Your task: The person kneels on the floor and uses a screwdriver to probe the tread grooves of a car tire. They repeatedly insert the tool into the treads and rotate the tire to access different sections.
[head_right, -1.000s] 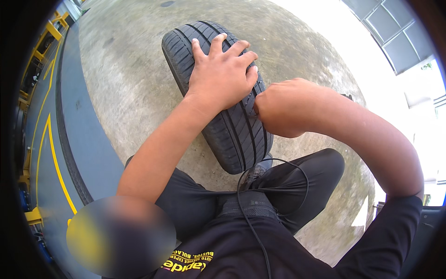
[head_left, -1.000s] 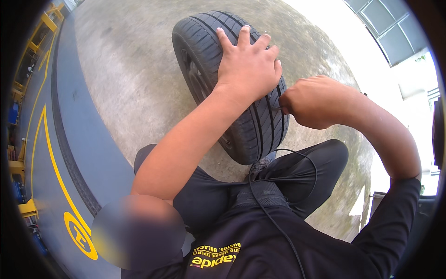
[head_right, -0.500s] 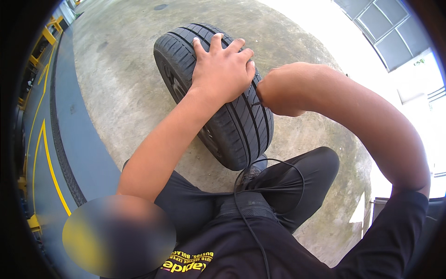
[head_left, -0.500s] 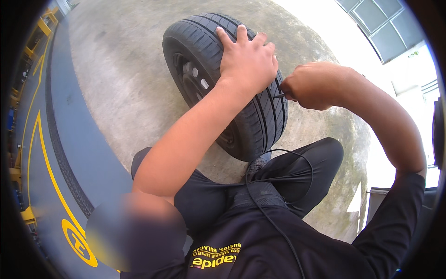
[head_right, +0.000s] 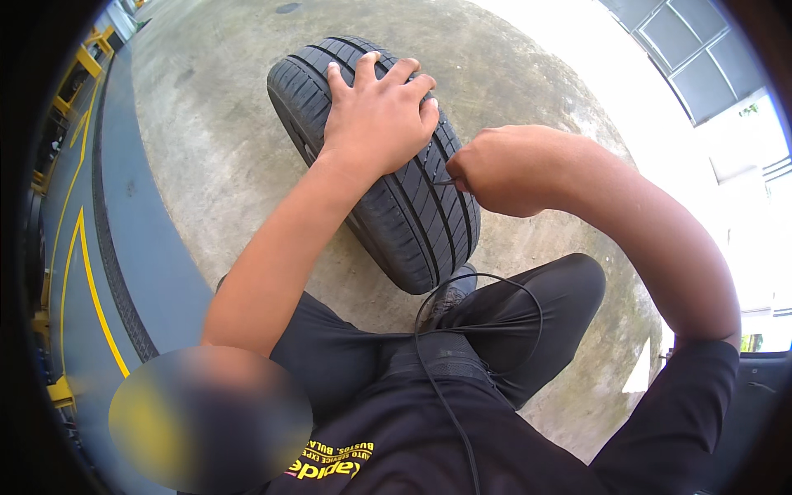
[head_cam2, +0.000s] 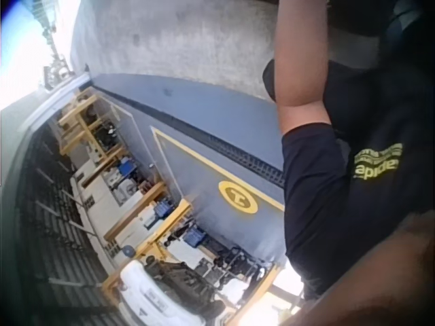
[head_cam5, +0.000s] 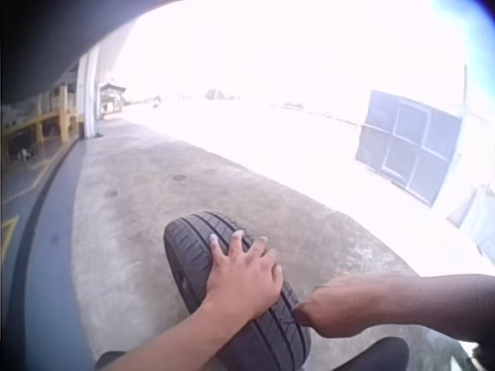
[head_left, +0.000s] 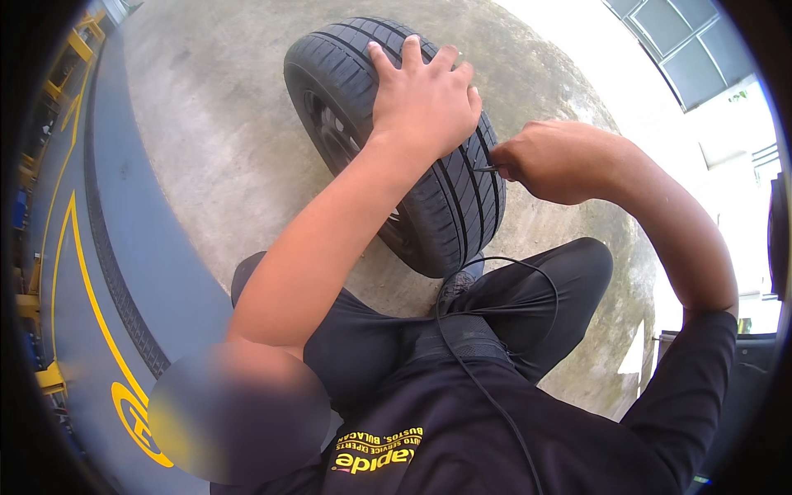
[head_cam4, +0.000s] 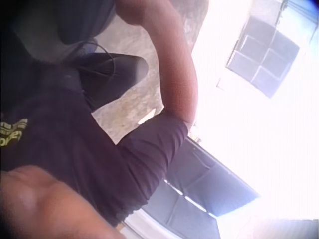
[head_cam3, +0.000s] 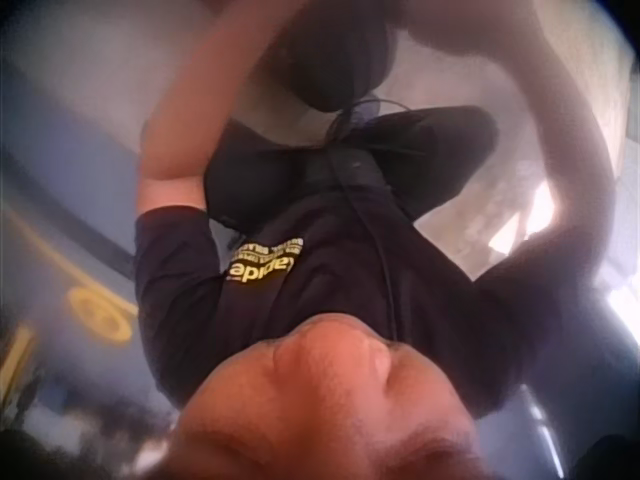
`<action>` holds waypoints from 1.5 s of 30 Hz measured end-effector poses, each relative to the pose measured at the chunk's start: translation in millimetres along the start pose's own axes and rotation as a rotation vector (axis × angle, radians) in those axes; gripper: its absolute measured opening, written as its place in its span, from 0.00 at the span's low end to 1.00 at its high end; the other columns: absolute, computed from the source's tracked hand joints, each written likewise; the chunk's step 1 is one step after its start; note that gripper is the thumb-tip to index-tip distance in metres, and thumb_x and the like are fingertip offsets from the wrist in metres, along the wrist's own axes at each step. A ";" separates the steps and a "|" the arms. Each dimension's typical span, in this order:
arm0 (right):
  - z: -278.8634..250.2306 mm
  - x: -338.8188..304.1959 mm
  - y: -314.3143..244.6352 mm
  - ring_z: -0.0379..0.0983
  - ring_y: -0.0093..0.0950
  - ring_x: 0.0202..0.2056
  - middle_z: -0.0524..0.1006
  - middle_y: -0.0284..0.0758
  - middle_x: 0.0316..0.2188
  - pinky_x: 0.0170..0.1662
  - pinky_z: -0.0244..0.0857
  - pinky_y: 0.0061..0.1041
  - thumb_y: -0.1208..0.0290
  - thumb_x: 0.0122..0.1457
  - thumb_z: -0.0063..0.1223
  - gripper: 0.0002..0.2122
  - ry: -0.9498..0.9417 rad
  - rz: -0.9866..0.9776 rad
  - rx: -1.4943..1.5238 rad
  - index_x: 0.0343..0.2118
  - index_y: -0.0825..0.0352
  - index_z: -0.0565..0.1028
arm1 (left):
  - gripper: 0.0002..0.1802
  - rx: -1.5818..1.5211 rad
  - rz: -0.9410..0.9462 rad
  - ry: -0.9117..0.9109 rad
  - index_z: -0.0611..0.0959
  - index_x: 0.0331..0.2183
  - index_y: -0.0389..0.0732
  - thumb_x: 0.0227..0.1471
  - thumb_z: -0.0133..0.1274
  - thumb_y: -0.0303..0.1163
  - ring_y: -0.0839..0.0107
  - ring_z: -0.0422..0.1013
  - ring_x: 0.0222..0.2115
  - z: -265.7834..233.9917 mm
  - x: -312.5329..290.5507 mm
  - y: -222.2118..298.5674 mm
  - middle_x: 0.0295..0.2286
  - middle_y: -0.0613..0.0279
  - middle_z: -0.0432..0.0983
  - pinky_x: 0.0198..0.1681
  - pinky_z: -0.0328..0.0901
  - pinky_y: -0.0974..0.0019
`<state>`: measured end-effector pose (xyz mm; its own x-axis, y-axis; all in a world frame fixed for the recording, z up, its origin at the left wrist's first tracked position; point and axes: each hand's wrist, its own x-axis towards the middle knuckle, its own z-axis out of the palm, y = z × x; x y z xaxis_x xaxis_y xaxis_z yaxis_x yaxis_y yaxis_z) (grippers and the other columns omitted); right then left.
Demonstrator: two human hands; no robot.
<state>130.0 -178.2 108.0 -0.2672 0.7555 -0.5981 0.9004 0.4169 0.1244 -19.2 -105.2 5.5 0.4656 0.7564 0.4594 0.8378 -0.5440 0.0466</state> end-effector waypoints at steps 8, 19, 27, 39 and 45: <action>-2.5 -2.4 1.4 0.83 0.42 0.41 0.85 0.44 0.35 0.45 0.76 0.42 0.74 0.67 0.51 0.09 -0.003 -0.056 -0.105 0.42 0.69 0.82 | 0.22 0.006 0.000 -0.010 0.83 0.57 0.53 0.67 0.45 0.46 0.48 0.57 0.68 -2.7 -5.9 9.8 0.64 0.65 0.68 0.69 0.45 0.23; 5.4 -5.8 1.0 0.84 0.42 0.37 0.85 0.42 0.31 0.42 0.77 0.42 0.77 0.62 0.52 0.10 0.096 0.005 -0.212 0.42 0.64 0.83 | 0.21 0.040 0.042 -0.017 0.86 0.54 0.54 0.66 0.46 0.45 0.46 0.58 0.67 -0.1 -3.9 17.8 0.63 0.62 0.70 0.68 0.46 0.23; -6.2 -0.5 50.5 0.84 0.38 0.31 0.82 0.45 0.25 0.37 0.76 0.41 0.78 0.67 0.49 0.08 0.673 0.387 -0.345 0.45 0.68 0.78 | 0.20 0.026 0.044 -0.019 0.86 0.53 0.53 0.67 0.46 0.44 0.46 0.58 0.67 -2.5 -10.2 22.6 0.63 0.62 0.69 0.68 0.46 0.24; 21.9 -26.1 5.6 0.83 0.38 0.35 0.85 0.40 0.30 0.39 0.75 0.39 0.71 0.68 0.52 0.08 0.137 0.057 -0.040 0.42 0.62 0.83 | 0.21 -0.002 0.101 0.004 0.86 0.53 0.53 0.67 0.45 0.45 0.44 0.57 0.67 3.9 -8.0 24.0 0.62 0.59 0.69 0.69 0.45 0.25; 5.4 -7.8 -1.6 0.80 0.47 0.32 0.80 0.46 0.24 0.36 0.71 0.46 0.74 0.64 0.53 0.05 0.215 -0.096 -0.089 0.37 0.65 0.81 | 0.21 -0.061 0.055 0.013 0.88 0.47 0.46 0.65 0.46 0.44 0.36 0.57 0.66 -9.1 -15.1 -4.0 0.59 0.52 0.72 0.66 0.44 0.19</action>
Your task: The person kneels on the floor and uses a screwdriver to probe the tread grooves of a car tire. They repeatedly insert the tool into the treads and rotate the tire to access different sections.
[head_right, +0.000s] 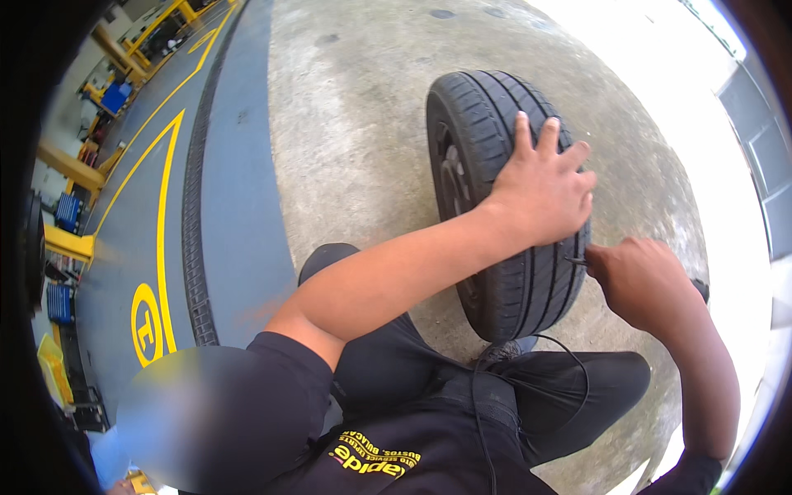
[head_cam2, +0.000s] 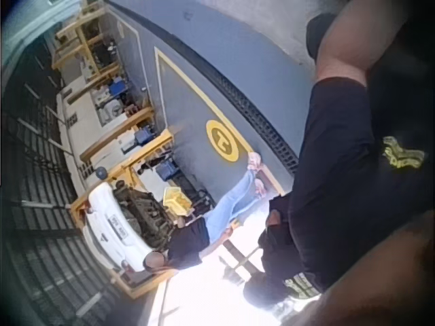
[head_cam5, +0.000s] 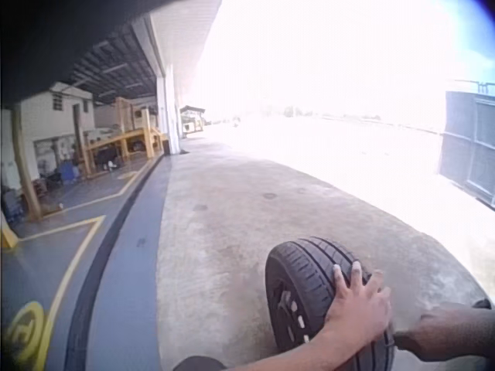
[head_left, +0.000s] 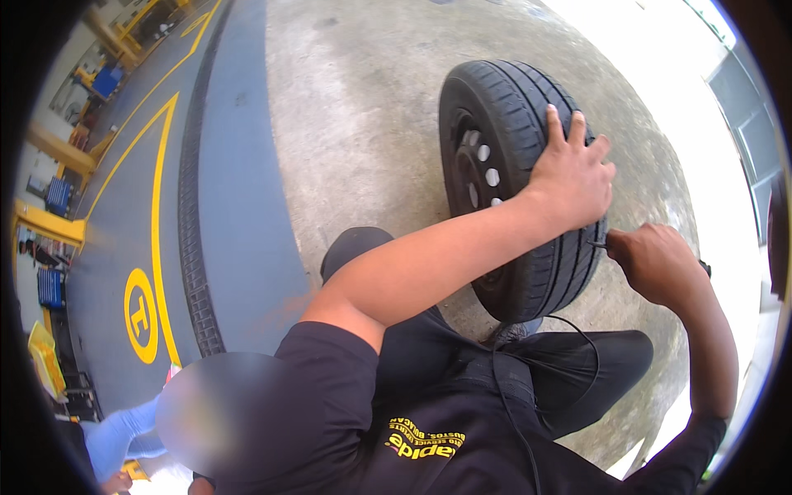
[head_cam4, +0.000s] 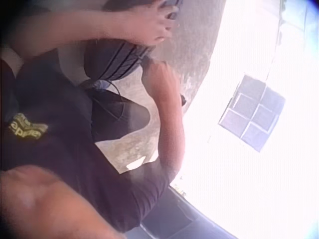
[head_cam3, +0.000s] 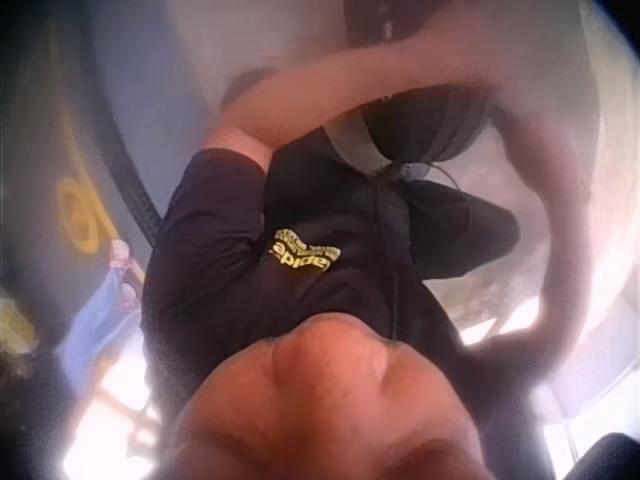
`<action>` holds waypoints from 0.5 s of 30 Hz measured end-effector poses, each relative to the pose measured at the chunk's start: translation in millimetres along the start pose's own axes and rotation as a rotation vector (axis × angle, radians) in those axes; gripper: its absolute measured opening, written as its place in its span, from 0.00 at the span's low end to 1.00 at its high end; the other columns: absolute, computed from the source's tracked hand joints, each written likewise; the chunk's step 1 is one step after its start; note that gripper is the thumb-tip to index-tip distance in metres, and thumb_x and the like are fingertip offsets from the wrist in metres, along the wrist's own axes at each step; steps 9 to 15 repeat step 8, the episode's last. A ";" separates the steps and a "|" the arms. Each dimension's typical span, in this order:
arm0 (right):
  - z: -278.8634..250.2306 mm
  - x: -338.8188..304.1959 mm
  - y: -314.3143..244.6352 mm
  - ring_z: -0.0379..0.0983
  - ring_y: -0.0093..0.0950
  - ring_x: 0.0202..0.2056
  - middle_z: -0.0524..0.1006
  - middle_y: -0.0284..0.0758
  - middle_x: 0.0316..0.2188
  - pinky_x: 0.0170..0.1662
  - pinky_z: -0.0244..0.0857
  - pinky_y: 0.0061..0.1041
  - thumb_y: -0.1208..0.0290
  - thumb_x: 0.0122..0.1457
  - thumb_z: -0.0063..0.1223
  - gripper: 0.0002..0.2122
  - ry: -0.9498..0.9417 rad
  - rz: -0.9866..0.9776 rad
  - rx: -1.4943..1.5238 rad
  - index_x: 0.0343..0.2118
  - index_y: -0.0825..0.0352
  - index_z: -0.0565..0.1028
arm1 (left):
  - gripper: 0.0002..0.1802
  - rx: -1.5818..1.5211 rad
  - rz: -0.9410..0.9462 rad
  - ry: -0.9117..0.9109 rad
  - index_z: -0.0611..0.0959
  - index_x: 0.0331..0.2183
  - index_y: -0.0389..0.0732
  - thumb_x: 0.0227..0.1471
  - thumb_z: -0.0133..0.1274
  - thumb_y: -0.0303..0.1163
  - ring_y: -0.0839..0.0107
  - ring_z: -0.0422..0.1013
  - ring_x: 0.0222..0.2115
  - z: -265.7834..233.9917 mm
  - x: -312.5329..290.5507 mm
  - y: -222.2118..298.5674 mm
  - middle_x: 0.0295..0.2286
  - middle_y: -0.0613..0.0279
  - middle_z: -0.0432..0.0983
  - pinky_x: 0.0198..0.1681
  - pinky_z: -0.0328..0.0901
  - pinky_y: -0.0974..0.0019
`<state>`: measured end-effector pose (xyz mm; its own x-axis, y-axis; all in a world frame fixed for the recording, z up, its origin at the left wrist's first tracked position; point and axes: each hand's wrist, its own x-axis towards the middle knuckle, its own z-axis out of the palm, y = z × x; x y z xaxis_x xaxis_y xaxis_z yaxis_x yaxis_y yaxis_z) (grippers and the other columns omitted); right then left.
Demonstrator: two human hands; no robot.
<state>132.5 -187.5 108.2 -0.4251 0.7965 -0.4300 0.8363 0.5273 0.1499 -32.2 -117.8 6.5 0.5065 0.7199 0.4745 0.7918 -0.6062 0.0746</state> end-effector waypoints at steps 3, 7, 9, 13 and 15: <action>9.1 2.1 3.3 0.76 0.51 0.31 0.78 0.47 0.23 0.37 0.66 0.49 0.77 0.59 0.52 0.04 0.155 0.007 -0.034 0.30 0.65 0.78 | 0.24 -0.047 -0.003 0.037 0.89 0.48 0.44 0.62 0.47 0.46 0.31 0.55 0.66 12.6 6.8 0.3 0.57 0.46 0.72 0.65 0.39 0.14; 38.4 23.3 47.7 0.76 0.52 0.37 0.80 0.50 0.29 0.42 0.67 0.48 0.78 0.57 0.49 0.05 -0.015 -0.001 -0.022 0.29 0.66 0.78 | 0.29 0.044 0.091 -0.160 0.81 0.60 0.51 0.64 0.44 0.52 0.33 0.52 0.68 29.4 40.4 16.8 0.63 0.49 0.67 0.66 0.36 0.13; 31.3 43.5 42.5 0.76 0.52 0.37 0.80 0.50 0.29 0.42 0.67 0.48 0.78 0.57 0.49 0.05 -0.003 -0.077 -0.052 0.29 0.66 0.78 | 0.29 0.079 0.016 -0.164 0.81 0.60 0.51 0.64 0.44 0.52 0.33 0.52 0.68 25.4 29.8 -0.8 0.63 0.49 0.67 0.66 0.36 0.13; 31.3 43.5 42.5 0.76 0.52 0.37 0.80 0.50 0.29 0.42 0.67 0.48 0.78 0.57 0.49 0.05 -0.003 -0.077 -0.052 0.29 0.66 0.78 | 0.29 0.079 0.016 -0.164 0.81 0.60 0.51 0.64 0.44 0.52 0.33 0.52 0.68 25.4 29.8 -0.8 0.63 0.49 0.67 0.66 0.36 0.13; 31.3 43.5 42.5 0.76 0.52 0.37 0.80 0.50 0.29 0.42 0.67 0.48 0.78 0.57 0.49 0.05 -0.003 -0.077 -0.052 0.29 0.66 0.78 | 0.29 0.079 0.016 -0.164 0.81 0.60 0.51 0.64 0.44 0.52 0.33 0.52 0.68 25.4 29.8 -0.8 0.63 0.49 0.67 0.66 0.36 0.13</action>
